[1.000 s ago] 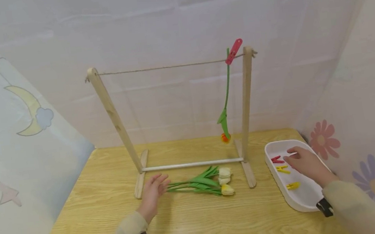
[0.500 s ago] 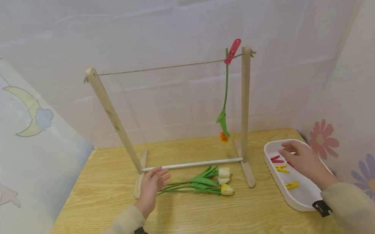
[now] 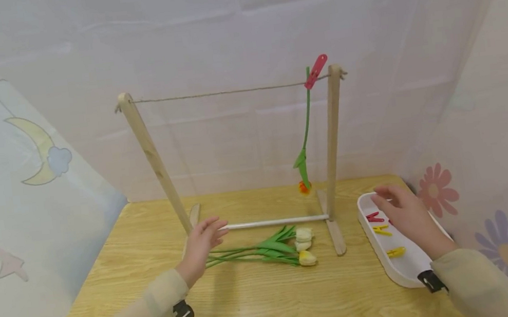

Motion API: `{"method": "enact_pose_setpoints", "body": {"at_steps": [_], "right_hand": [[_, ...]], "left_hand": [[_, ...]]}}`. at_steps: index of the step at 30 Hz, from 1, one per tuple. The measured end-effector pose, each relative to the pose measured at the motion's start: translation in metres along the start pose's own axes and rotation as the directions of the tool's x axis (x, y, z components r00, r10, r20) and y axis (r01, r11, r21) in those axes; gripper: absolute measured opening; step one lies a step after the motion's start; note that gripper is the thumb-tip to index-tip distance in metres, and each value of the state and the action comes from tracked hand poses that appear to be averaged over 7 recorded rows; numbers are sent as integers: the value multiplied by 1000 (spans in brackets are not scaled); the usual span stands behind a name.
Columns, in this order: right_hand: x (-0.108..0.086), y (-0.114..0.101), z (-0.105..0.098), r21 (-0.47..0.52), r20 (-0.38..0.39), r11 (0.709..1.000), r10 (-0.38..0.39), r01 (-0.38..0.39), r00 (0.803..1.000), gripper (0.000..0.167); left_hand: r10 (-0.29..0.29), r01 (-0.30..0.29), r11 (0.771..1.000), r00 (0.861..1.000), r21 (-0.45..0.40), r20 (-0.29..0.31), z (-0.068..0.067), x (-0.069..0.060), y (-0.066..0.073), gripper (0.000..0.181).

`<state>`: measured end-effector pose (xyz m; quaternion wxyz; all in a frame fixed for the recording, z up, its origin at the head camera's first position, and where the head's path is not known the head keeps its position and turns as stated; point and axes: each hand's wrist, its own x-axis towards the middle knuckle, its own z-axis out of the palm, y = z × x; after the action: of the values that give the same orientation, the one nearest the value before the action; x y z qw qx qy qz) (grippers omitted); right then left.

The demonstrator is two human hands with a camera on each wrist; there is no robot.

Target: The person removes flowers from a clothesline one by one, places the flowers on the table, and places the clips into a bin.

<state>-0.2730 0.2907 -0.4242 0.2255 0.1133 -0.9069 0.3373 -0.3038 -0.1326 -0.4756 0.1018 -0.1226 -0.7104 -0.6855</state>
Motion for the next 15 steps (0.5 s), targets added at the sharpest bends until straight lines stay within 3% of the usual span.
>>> {"method": "enact_pose_setpoints", "body": {"at_steps": [6, 15], "right_hand": [[-1, -10, 0, 17, -34, 999, -33, 34, 999, 37], [2, -27, -4, -7, -84, 997, -84, 83, 993, 38]], "left_hand": [[4, -4, 1000, 999, 16, 43, -2, 2, 7, 37], [22, -24, 999, 999, 38, 47, 5, 7, 22, 35]]}}
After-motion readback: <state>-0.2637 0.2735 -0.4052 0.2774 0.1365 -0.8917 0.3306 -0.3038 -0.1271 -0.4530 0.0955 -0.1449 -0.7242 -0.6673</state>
